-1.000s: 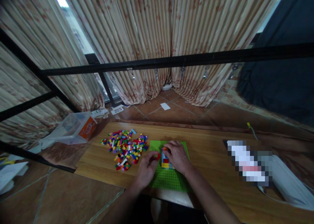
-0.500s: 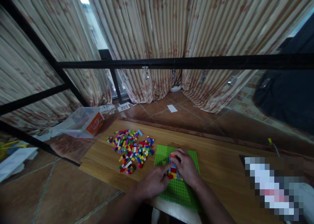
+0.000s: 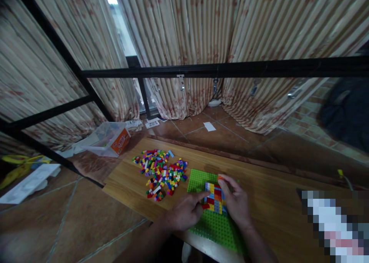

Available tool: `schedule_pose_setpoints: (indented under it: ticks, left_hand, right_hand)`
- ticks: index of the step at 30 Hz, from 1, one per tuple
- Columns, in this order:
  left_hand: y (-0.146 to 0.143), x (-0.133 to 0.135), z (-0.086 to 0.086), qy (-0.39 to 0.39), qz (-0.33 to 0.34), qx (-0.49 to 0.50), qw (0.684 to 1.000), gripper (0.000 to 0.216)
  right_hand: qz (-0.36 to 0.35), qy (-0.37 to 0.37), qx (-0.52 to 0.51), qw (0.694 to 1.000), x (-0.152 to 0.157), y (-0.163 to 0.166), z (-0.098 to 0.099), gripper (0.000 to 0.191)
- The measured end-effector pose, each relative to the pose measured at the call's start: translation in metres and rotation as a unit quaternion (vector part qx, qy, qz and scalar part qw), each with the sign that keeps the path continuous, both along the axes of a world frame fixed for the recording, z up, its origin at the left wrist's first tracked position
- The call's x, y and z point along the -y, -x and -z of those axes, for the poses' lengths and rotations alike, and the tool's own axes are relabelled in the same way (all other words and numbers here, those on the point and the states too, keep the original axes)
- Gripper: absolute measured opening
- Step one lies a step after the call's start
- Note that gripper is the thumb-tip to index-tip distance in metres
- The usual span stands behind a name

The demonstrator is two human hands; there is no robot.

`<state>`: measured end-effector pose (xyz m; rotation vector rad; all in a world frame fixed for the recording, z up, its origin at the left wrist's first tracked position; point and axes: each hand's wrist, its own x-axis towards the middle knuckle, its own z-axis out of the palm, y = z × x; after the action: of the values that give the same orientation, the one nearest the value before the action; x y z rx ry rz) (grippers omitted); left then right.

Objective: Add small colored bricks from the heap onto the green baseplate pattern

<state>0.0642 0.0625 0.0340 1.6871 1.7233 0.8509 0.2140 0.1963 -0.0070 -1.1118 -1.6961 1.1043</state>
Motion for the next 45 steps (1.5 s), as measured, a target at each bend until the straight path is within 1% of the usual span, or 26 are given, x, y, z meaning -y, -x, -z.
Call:
schedule_pose_setpoints:
  ticks: [2,4,6,8,10,12,14,17,19,22,26,29,35,45]
  left_hand:
    - [0.005,0.000,0.000,-0.017,-0.010,0.019,1.000,0.044]
    - [0.011,-0.005,-0.003,-0.036,-0.027,0.009,0.999,0.034]
    - [0.017,-0.017,-0.008,-0.053,-0.039,-0.033,0.997,0.029]
    - [0.020,-0.035,-0.014,-0.054,-0.030,-0.099,0.993,0.027]
    - [0.021,-0.052,-0.018,-0.036,0.004,-0.175,0.984,0.029]
    - [0.020,-0.066,-0.021,-0.023,0.026,-0.203,0.979,0.029]
    - [0.017,-0.074,-0.021,-0.015,0.040,-0.213,0.976,0.027]
    - [0.015,-0.077,-0.021,-0.006,0.058,-0.231,0.971,0.027]
    - [0.014,-0.078,-0.021,-0.001,0.066,-0.241,0.968,0.026]
    - [0.013,-0.079,-0.022,0.006,0.070,-0.252,0.965,0.027]
    - [0.012,-0.084,-0.023,0.024,0.063,-0.267,0.961,0.025]
    - [0.011,-0.086,-0.024,0.038,0.062,-0.275,0.959,0.024]
    - [0.006,-0.085,-0.027,0.047,0.070,-0.298,0.951,0.023]
    - [0.004,-0.085,-0.026,0.057,0.071,-0.306,0.948,0.025]
  right_hand:
    - [0.079,0.016,-0.019,0.997,-0.002,-0.013,-0.003,0.039]
    - [0.129,0.017,-0.005,0.991,-0.005,-0.027,-0.003,0.040]
    - [0.145,0.020,0.028,0.989,-0.005,-0.041,-0.001,0.042]
    - [0.150,0.021,0.048,0.987,-0.004,-0.050,0.004,0.044]
    - [0.143,0.009,0.053,0.988,-0.002,-0.053,0.009,0.045]
    - [0.125,-0.005,0.056,0.991,-0.002,-0.053,0.013,0.046]
    - [0.106,-0.013,0.062,0.992,-0.002,-0.053,0.015,0.045]
    - [0.085,-0.024,0.075,0.993,-0.002,-0.052,0.016,0.043]
    - [0.073,-0.046,0.092,0.992,-0.003,-0.053,0.017,0.042]
    - [0.058,-0.099,0.132,0.985,-0.004,-0.052,0.018,0.038]
    - [0.033,-0.181,0.188,0.965,-0.006,-0.049,0.019,0.033]
    - [0.034,-0.215,0.206,0.954,-0.006,-0.047,0.019,0.032]
    - [0.037,-0.234,0.212,0.948,-0.006,-0.046,0.020,0.028]
    - [0.038,-0.220,0.208,0.952,-0.006,-0.045,0.019,0.025]
